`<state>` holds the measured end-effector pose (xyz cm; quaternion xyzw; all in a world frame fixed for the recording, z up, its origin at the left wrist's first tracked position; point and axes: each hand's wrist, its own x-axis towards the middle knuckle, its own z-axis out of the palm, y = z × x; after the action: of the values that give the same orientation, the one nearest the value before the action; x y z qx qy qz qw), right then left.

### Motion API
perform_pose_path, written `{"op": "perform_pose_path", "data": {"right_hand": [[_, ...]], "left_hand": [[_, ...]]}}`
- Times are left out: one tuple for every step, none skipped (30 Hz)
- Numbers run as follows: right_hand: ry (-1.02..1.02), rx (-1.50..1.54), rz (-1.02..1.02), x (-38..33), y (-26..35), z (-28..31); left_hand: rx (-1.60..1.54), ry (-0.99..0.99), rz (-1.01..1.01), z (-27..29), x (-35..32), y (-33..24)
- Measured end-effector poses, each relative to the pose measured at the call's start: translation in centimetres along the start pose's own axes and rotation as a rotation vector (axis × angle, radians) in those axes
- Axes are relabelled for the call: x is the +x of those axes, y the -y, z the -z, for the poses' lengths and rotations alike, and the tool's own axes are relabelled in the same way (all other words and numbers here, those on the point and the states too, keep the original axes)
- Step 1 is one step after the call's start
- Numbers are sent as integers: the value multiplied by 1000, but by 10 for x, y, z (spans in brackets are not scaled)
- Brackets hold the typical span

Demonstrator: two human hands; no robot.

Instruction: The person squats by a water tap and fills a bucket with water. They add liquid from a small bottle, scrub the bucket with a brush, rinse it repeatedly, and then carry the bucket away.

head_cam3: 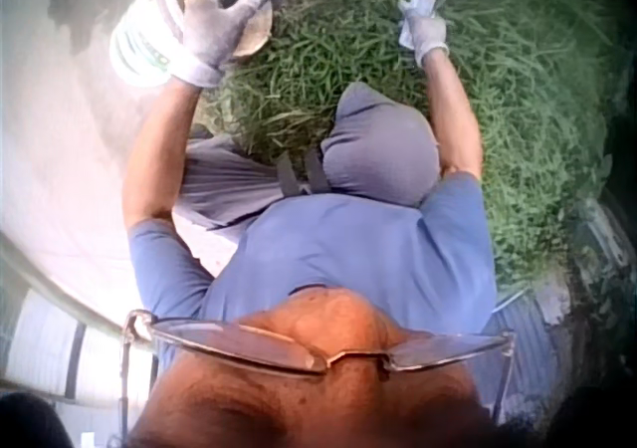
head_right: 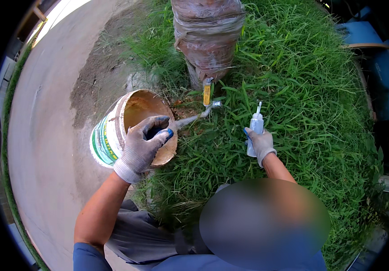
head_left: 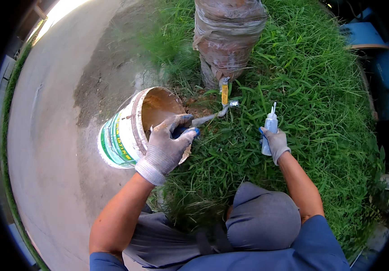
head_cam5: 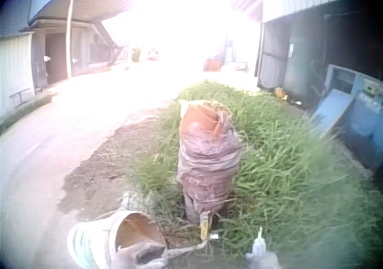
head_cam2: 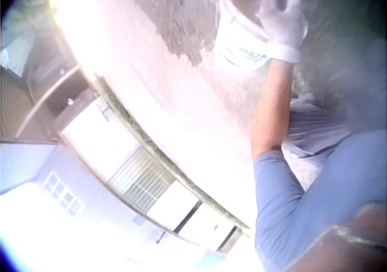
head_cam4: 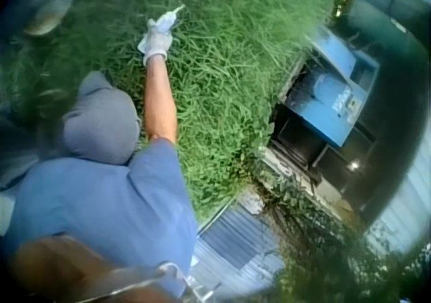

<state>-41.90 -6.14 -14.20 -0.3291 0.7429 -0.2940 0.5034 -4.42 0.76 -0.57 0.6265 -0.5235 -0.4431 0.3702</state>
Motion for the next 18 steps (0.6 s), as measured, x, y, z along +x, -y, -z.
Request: {"op": "perform_pose_path", "data": {"right_hand": [[-69,-53,34,17,-9,10],[-157,-259,131,28,-12,23],[-189,-292,72,35,-12,38],[-304,-592,46,43,-5,52],[-414,-884,-10,50,5,63],[-606,-1039,269,52,-4,73],[-626,-1041,593,46,10,60],[-639,-1022,918,40,25,49],[-424,-893,855,18,48,24],[-216,-765,782,-3,66,-4],[-63,-708,708,-8,77,-21],[24,-713,554,-23,93,-48],[3,-724,633,-21,92,-67],[-16,-732,713,-14,90,-84],[-40,-740,709,-4,85,-94],[-69,-750,700,9,80,-96],[147,-755,537,22,82,-100],[211,-657,469,21,85,-102]], "left_hand": [[-17,-17,1,4,2,1],[29,-33,-49,12,3,-8],[57,-88,-70,18,5,-12],[81,-143,-97,22,9,-15],[102,-226,-159,30,11,-16],[176,-314,-224,39,16,-16],[272,-417,-220,50,19,-9],[367,-518,-216,59,20,0],[436,-547,-202,66,19,8],[524,-551,-174,69,18,13],[603,-552,-151,69,18,15],[689,-554,-120,71,17,21],[697,-540,-55,72,14,26],[709,-510,-29,73,16,37],[723,-456,82,72,16,31],[731,-399,191,65,18,25],[772,-320,260,69,17,23],[790,-240,329,71,14,23]]}}
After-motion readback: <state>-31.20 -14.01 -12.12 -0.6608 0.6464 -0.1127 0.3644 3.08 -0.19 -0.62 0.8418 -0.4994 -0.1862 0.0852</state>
